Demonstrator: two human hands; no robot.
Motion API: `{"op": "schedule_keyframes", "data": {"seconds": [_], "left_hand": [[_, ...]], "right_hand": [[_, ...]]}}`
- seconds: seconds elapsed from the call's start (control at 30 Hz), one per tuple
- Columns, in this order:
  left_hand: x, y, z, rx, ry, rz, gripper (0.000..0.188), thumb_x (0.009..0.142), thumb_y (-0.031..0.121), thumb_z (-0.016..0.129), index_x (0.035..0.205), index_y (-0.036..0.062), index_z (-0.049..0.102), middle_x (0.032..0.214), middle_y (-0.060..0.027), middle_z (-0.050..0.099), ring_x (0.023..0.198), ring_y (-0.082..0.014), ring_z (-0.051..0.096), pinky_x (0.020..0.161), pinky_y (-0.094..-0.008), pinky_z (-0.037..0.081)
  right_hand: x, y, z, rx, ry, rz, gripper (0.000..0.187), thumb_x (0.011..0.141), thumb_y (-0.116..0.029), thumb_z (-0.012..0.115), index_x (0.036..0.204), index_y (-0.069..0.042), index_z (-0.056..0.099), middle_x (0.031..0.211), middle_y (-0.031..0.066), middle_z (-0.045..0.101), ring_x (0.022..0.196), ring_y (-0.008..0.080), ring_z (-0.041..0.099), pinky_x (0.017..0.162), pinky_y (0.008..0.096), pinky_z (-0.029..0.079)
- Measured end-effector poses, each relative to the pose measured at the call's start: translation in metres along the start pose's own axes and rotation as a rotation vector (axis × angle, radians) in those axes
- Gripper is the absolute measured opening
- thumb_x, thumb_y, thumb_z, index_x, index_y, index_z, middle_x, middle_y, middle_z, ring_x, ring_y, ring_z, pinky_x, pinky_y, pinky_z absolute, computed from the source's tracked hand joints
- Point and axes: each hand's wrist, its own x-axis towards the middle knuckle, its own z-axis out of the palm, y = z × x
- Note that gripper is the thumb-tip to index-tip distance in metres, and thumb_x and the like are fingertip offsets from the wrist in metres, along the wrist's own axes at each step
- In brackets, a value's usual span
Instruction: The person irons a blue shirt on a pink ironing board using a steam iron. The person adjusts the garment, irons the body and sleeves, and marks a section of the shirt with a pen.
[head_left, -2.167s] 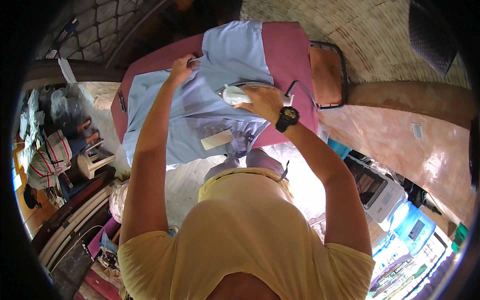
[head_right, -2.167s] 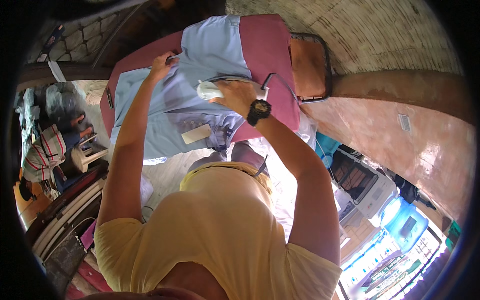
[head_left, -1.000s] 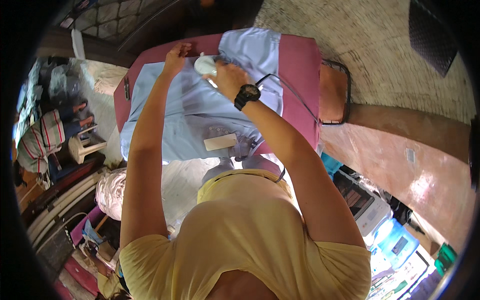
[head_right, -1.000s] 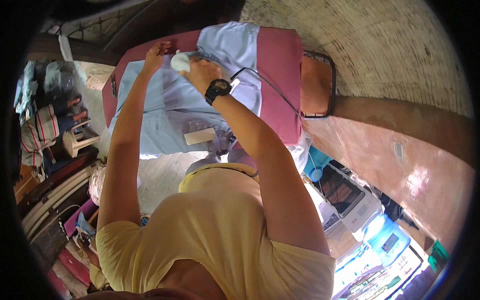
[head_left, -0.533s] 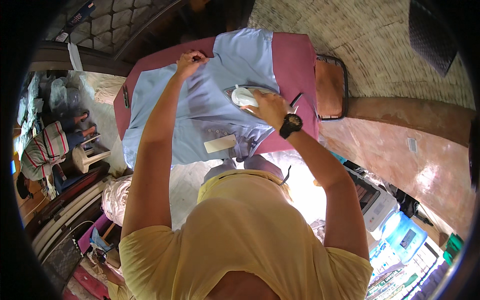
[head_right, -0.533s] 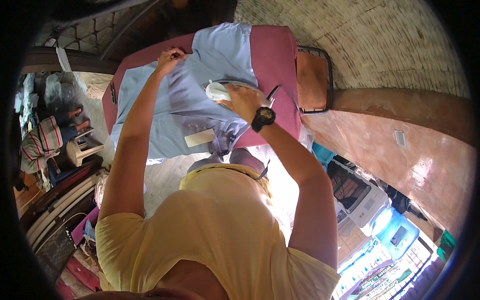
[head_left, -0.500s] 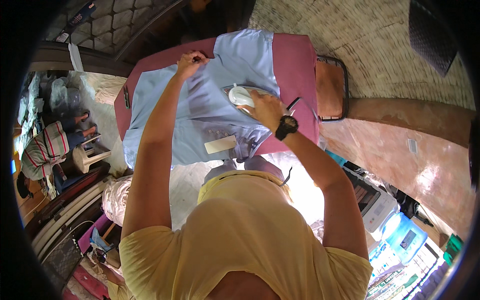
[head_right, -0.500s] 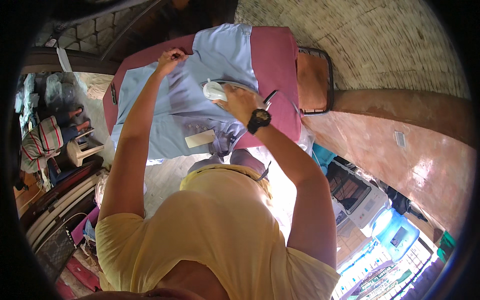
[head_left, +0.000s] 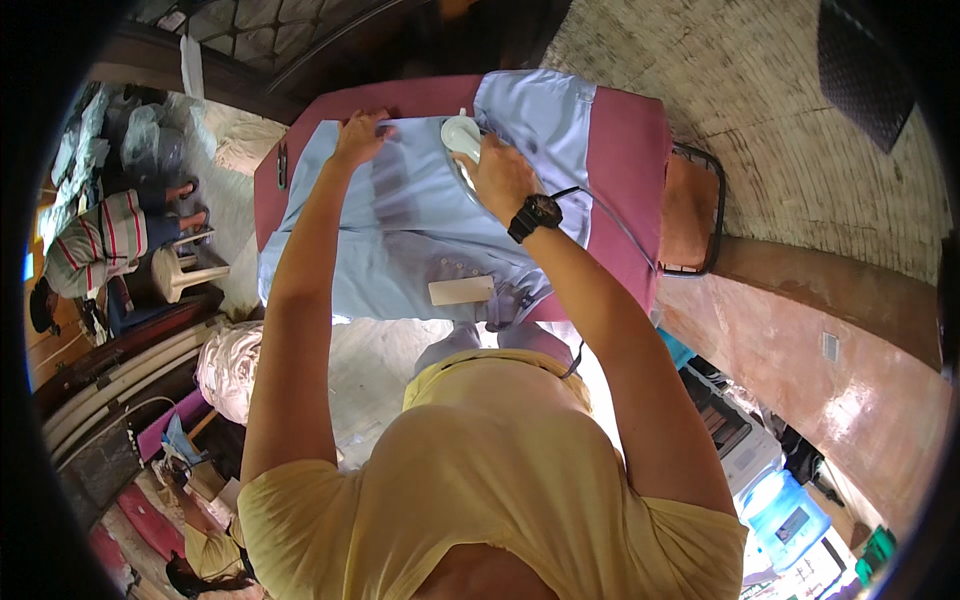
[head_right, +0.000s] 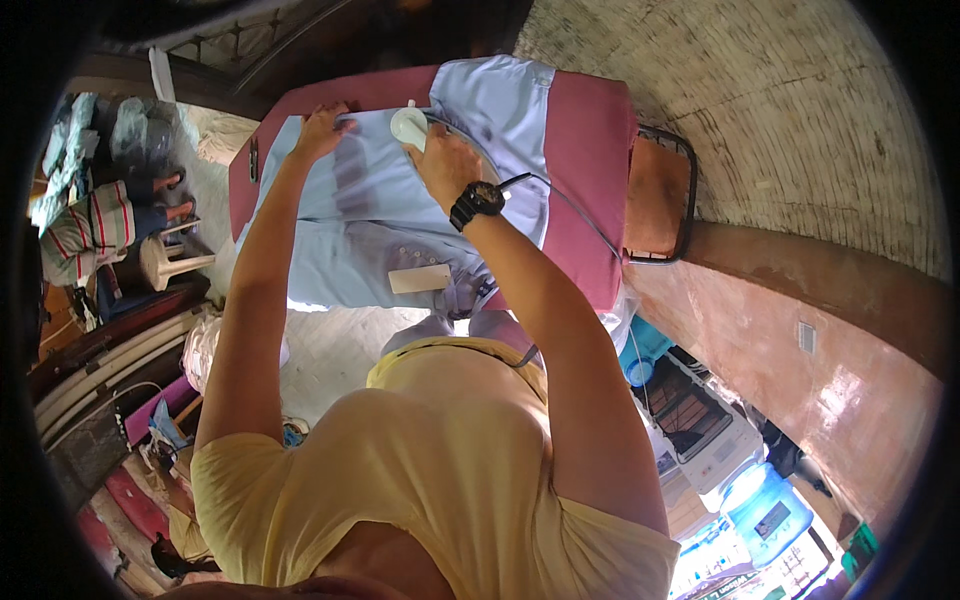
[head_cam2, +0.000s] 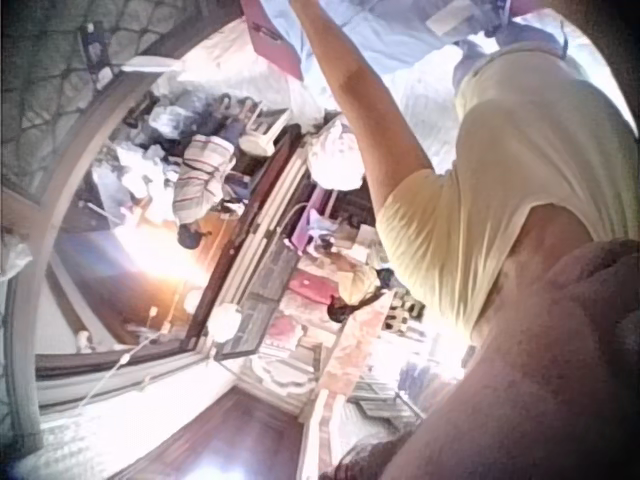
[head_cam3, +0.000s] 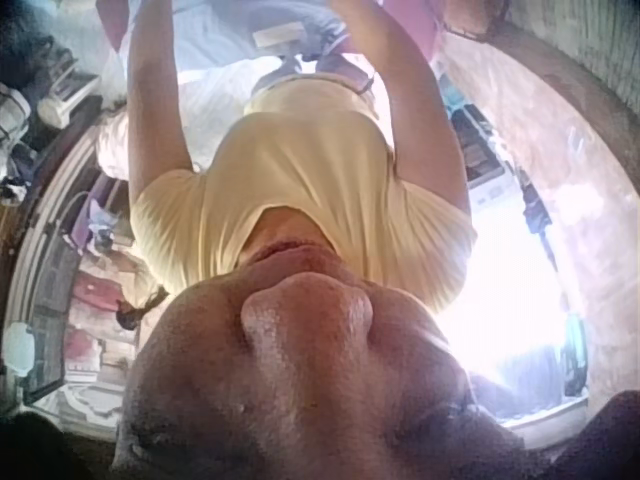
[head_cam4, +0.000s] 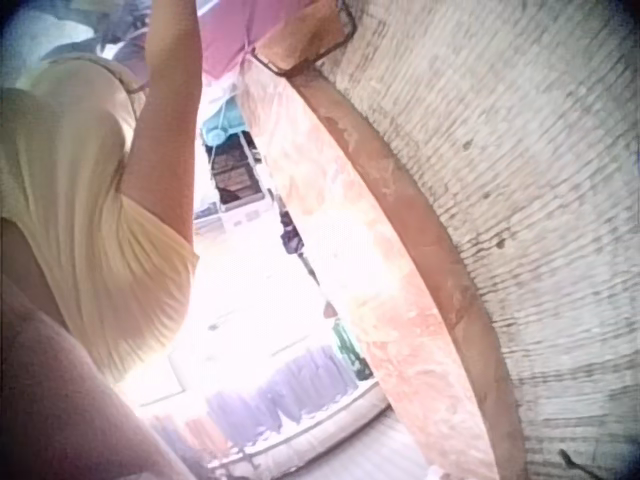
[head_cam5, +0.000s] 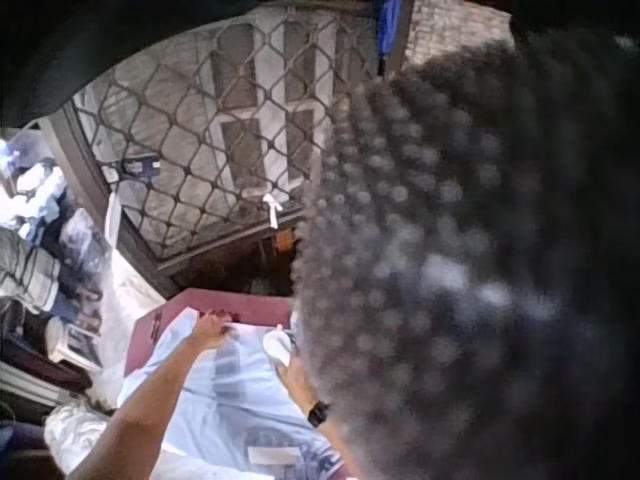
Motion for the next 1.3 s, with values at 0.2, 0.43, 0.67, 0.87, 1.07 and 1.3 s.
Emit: {"op": "schedule_keyframes", "data": {"seconds": [0.2,0.43,0.67,0.87,1.07,1.3], "left_hand": [[-0.004,-0.006,0.015,-0.171,0.209,0.042,0.028,0.087,0.025,0.066,0.114,0.0189,0.064,0.116,-0.0028,0.060,0.117,-0.0275,0.052,0.094,-0.0478,0.042],[-0.003,-0.012,0.027,-0.202,0.287,0.074,0.024,0.090,0.022,0.061,0.113,0.0193,0.064,0.117,-0.0030,0.061,0.112,-0.0293,0.056,0.091,-0.0476,0.046],[0.018,0.014,0.020,-0.104,0.162,0.031,0.030,0.086,0.031,0.066,0.113,0.0186,0.064,0.118,-0.0041,0.062,0.113,-0.0288,0.057,0.092,-0.0476,0.045],[0.022,0.068,0.020,-0.344,0.040,0.244,0.044,0.076,0.040,0.076,0.112,0.0171,0.063,0.111,-0.0042,0.065,0.109,-0.0241,0.060,0.092,-0.0454,0.044],[0.031,0.102,0.013,-0.307,-0.117,0.299,0.032,0.080,0.025,0.073,0.104,0.0092,0.061,0.097,-0.0116,0.066,0.093,-0.0308,0.062,0.081,-0.0397,0.047],[0.020,0.098,-0.010,-0.355,-0.072,0.363,0.032,0.086,0.030,0.069,0.101,0.0033,0.061,0.095,-0.0164,0.066,0.090,-0.0336,0.063,0.080,-0.0414,0.047]], "right_hand": [[0.014,-0.014,0.005,-0.045,-0.005,-0.051,0.046,0.087,-0.042,0.065,0.095,0.003,0.059,0.081,0.0251,0.067,0.079,0.0415,0.067,0.068,0.0498,0.053],[0.014,-0.023,0.003,-0.001,-0.050,-0.041,0.044,0.086,-0.041,0.066,0.097,0.002,0.060,0.085,0.0232,0.068,0.082,0.0402,0.067,0.071,0.0489,0.054],[-0.022,0.011,-0.016,-0.123,-0.193,-0.150,0.050,0.081,-0.052,0.068,0.103,-0.006,0.067,0.087,0.0235,0.068,0.082,0.0424,0.067,0.075,0.0501,0.053],[-0.088,0.102,-0.142,0.065,-0.031,0.048,0.050,0.078,-0.054,0.069,0.098,-0.009,0.071,0.080,0.0163,0.070,0.077,0.0335,0.069,0.070,0.0439,0.054],[-0.111,0.221,-0.225,-0.241,0.256,0.567,0.059,0.076,-0.061,0.070,0.094,-0.005,0.071,0.077,0.0151,0.070,0.073,0.0295,0.070,0.067,0.0416,0.055],[-0.098,0.292,-0.198,-0.247,0.348,0.711,0.061,0.075,-0.063,0.069,0.109,-0.012,0.069,0.096,0.0199,0.070,0.097,0.0387,0.066,0.081,0.0470,0.052]]}}
